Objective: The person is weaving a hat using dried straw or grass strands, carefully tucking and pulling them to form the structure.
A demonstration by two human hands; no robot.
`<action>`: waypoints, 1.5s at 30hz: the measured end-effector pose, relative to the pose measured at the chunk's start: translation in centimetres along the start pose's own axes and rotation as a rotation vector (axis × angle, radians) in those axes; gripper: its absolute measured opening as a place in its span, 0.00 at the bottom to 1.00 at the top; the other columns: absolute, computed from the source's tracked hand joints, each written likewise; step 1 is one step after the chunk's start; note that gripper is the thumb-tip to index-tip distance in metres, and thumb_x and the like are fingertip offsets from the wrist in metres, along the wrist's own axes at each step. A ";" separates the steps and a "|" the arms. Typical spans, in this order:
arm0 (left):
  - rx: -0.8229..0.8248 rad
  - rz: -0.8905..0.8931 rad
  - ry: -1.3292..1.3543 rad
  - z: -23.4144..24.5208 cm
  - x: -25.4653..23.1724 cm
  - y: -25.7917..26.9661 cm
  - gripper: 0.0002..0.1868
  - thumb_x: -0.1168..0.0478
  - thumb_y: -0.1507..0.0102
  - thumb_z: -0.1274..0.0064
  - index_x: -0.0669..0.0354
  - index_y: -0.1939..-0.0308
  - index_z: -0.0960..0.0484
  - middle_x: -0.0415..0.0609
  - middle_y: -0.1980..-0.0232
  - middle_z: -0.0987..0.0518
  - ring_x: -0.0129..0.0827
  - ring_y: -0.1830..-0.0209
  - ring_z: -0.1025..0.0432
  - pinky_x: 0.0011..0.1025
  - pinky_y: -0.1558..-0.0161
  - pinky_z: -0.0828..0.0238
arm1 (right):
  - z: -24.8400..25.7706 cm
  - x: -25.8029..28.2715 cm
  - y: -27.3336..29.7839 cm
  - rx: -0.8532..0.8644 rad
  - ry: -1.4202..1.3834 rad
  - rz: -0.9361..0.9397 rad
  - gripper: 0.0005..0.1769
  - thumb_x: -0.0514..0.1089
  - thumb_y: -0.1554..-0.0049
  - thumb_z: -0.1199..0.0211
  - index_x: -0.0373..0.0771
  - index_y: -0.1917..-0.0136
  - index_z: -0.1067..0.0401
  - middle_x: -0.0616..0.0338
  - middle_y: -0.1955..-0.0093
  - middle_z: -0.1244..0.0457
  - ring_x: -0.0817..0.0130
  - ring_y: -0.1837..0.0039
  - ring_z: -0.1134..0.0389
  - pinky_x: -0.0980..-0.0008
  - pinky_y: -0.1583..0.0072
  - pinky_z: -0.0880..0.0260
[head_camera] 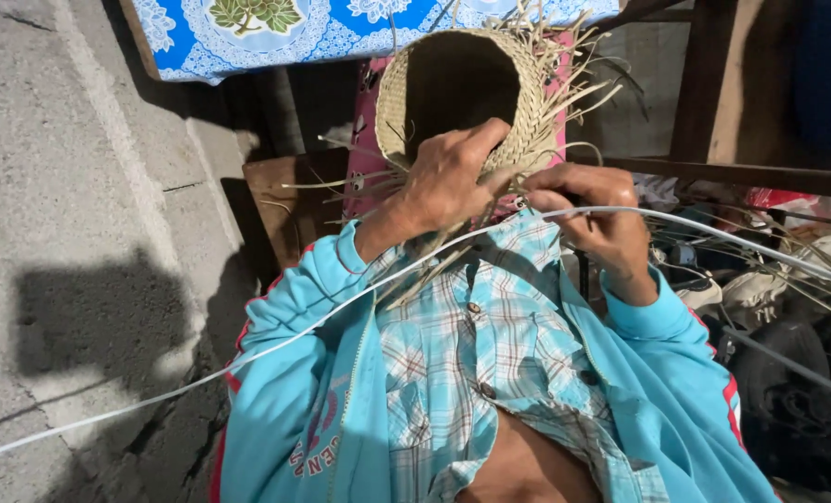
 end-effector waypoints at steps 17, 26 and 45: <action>0.013 0.193 0.307 0.3 4.7 -0.8 0.08 0.59 0.48 0.52 0.59 0.76 0.30 0.52 0.78 0.29 0.41 0.77 0.32 0.32 0.73 0.36 | -0.4 -7.7 -0.1 -0.160 0.565 0.162 0.41 0.76 0.56 0.48 0.35 0.54 0.37 0.56 0.69 0.46 0.61 0.65 0.42 0.66 0.62 0.41; 0.106 0.215 0.324 0.5 4.1 -1.5 0.10 0.59 0.48 0.53 0.58 0.81 0.34 0.49 0.81 0.33 0.31 0.78 0.36 0.28 0.74 0.39 | -0.6 -6.9 -0.6 -0.134 0.622 0.169 0.46 0.79 0.59 0.51 0.34 0.52 0.41 0.55 0.69 0.47 0.59 0.65 0.42 0.65 0.60 0.40; 0.064 0.195 0.448 1.2 3.7 -2.9 0.09 0.62 0.49 0.53 0.57 0.82 0.36 0.45 0.82 0.38 0.26 0.77 0.40 0.26 0.74 0.41 | 0.5 -10.4 -1.0 -0.615 0.843 0.360 0.13 0.51 0.45 0.45 0.43 0.67 0.36 0.66 0.79 0.50 0.65 0.76 0.44 0.73 0.67 0.40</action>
Point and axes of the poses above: each hand's wrist, its own y-axis away from the middle knuckle, its own z-axis out of the back of the hand, x = y × z, the point moved 5 cm from there along -y, towards the middle knuckle
